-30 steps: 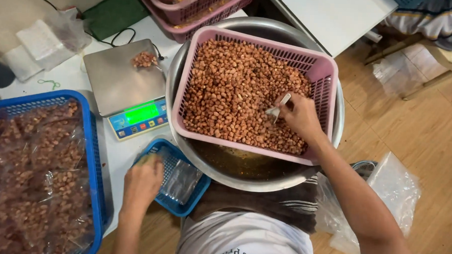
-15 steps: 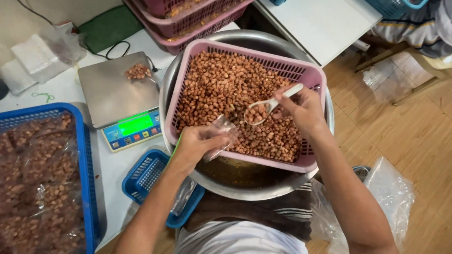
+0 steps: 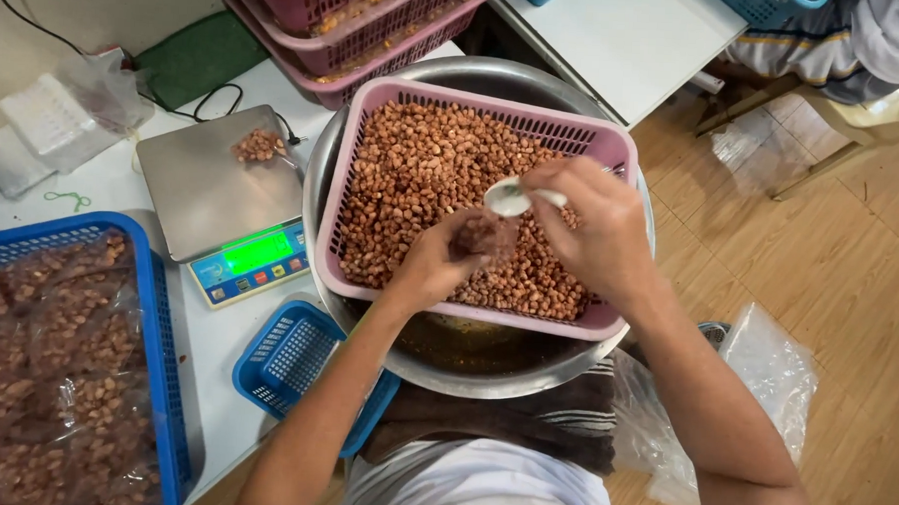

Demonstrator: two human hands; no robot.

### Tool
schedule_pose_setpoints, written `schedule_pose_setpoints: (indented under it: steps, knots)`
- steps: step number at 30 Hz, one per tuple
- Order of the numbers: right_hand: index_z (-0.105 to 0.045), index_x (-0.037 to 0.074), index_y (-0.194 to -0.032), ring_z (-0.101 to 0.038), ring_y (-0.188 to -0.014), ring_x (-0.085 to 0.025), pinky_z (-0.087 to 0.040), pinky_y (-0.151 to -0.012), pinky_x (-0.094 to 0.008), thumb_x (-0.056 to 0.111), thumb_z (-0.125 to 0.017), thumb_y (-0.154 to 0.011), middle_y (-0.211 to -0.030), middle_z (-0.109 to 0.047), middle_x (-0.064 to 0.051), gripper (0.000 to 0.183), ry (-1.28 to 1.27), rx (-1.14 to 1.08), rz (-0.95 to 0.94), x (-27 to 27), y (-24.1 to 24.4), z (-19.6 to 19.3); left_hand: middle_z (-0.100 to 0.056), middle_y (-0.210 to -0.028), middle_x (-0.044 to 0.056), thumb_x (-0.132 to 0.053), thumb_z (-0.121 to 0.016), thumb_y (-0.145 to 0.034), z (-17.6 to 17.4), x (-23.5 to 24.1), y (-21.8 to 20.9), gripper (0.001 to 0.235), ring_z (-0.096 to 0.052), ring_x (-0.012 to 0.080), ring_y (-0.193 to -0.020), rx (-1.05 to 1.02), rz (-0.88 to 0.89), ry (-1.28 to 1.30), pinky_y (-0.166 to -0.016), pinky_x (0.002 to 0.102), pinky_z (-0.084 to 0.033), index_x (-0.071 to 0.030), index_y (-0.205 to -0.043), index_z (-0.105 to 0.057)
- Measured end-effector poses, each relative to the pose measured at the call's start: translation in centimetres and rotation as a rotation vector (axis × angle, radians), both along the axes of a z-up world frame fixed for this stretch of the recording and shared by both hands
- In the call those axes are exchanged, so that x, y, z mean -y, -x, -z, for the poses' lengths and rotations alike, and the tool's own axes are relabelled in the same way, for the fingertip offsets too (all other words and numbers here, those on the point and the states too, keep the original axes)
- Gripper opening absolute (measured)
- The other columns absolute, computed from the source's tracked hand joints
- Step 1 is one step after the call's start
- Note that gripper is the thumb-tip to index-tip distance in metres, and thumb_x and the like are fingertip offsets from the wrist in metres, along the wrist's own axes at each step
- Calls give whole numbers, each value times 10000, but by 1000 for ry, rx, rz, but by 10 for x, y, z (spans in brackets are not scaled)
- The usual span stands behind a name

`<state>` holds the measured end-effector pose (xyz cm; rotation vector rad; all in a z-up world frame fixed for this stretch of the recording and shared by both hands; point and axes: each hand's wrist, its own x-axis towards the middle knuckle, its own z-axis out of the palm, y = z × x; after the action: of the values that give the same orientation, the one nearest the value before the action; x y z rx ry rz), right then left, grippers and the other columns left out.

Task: The person scoops peanuts from a pink basket into small plastic bags using a spoon, weighs each bag on a digital scale, and places the filled bags into a blue basket. The process is repeated continuously throughout the clip.

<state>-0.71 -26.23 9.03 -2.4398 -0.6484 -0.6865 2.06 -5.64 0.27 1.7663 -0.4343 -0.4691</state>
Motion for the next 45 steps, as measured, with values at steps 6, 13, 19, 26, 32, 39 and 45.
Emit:
schedule_pose_setpoints:
  steps: [6,13,19,26,32,39,45]
  knots:
    - [-759,53,-1014,-735,-914,-347,-585,-806,-404,2,-772,-942,-979,-727,-138,89,-45,41,143,29,-1,10,-767,-823,100,-182,-664,-1032,1,-8,8,124,-745,171,-712,-20,-106,274,-661,318,-608,-87,-1055,-739]
    - [-754,53,-960,-712,-856,-393,-545,-761,-460,22,-787,-870,-836,-706,-175,101,-14,-150,176,38,-7,76,-754,-861,82,-152,-751,-985,-9,-113,-68,51,-735,165,-831,423,-556,346,-812,307,-605,-105,-1000,-736]
    - [-790,111,-982,-731,-845,-330,-558,-774,-386,30,-763,-902,-844,-742,-118,118,-161,-298,238,20,3,106,-752,-899,95,-155,-713,-1022,103,-240,-141,41,-745,326,-893,754,-854,-426,-817,435,-549,-131,-999,-737]
    - [-799,121,-1000,-744,-867,-292,-556,-785,-389,77,-784,-858,-823,-756,-142,149,-301,-452,262,22,4,98,-660,-1351,46,-180,-867,-820,113,-201,-132,193,-349,330,-1505,1095,-737,-949,-1203,613,-181,-163,-985,-767]
    - [-742,-52,-1027,-710,-773,-253,-654,-686,-391,-6,-755,-891,-865,-707,-225,144,-854,-823,325,19,6,103,-759,-955,82,-132,-625,-1068,95,-209,-160,47,-717,181,-910,627,-835,130,-827,331,-564,-112,-1089,-662]
    - [-712,-80,-1013,-729,-727,-264,-670,-655,-381,-32,-725,-913,-846,-685,-219,111,-950,-805,360,12,7,69,-500,-872,97,-49,-763,-836,-11,-110,-67,309,-588,243,-766,-1319,-618,1627,-574,175,-474,-27,-919,-466]
    - [-742,-21,-1059,-731,-749,-230,-590,-608,-310,-39,-730,-991,-939,-738,-185,72,-566,-142,245,5,5,28,-713,-1138,155,56,-754,-848,-27,-42,11,744,-740,323,-1066,22,-78,67,-909,413,-648,-190,-1470,-428]
